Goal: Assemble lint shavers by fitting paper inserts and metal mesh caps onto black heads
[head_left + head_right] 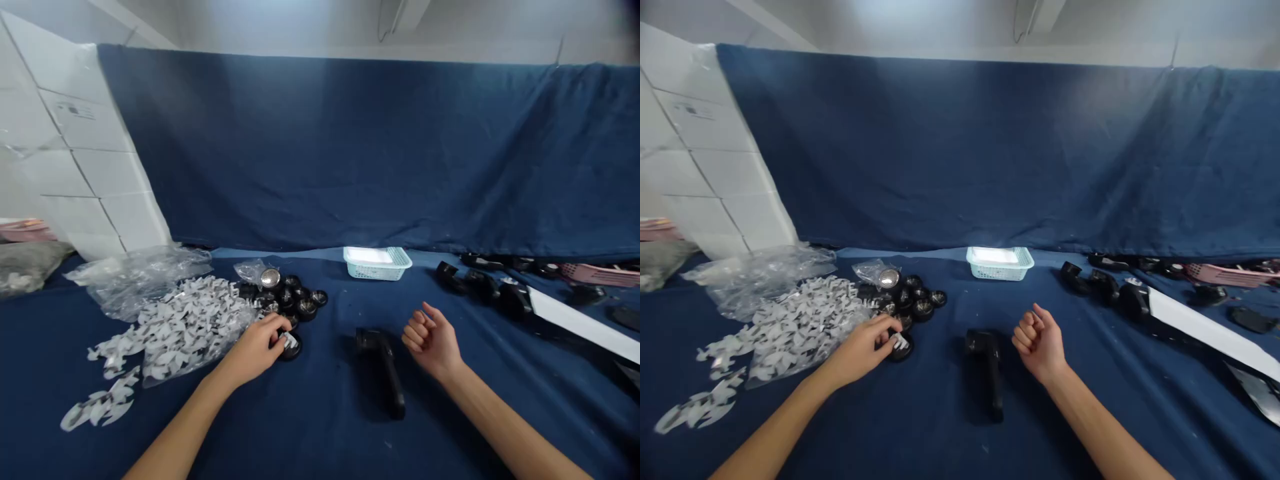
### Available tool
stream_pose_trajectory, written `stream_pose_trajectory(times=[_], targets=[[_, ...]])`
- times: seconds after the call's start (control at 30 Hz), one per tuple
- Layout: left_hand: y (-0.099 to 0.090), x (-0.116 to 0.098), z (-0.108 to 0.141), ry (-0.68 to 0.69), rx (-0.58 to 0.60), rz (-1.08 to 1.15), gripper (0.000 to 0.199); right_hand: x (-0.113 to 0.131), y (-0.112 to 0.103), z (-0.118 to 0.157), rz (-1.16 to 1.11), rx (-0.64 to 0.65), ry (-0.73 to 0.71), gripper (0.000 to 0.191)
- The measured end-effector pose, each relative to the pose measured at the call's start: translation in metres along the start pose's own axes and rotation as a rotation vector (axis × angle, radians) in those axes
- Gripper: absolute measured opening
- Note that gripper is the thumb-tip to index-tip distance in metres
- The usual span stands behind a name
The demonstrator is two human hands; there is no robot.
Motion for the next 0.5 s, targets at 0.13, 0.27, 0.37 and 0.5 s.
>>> stream_pose_trajectory(times=[0.13,0.27,0.37,0.5], targets=[[-0.001,0.000,0.000,-0.013,-0.003,-0.013,0.015,-0.005,0.006,0.004,-0.046,-0.006,0.020,0.036],[-0.001,-0.001,0.000,-0.003,-0.009,-0.006,0.017,-0.003,0.011,0.009,-0.057,-0.019,0.019,0.037],[-0.002,-0.001,-0.001,0.001,-0.026,0.005,0.015,0.000,0.012,0.010,-0.038,-0.037,0.008,0.037],[-0.005,-0.002,-0.001,-0.012,-0.055,0.028,0.010,0.002,0.009,0.010,0.027,-0.075,-0.004,0.037]])
Point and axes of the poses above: each hand's wrist, its own z-axis away from the middle knuckle, its own y-axis out of the palm, x = y × z, the point moved 7 cm from there along -z, towards the middle knuckle, and after that the axes turned 4 degrees about x, right-handed, at the moved point
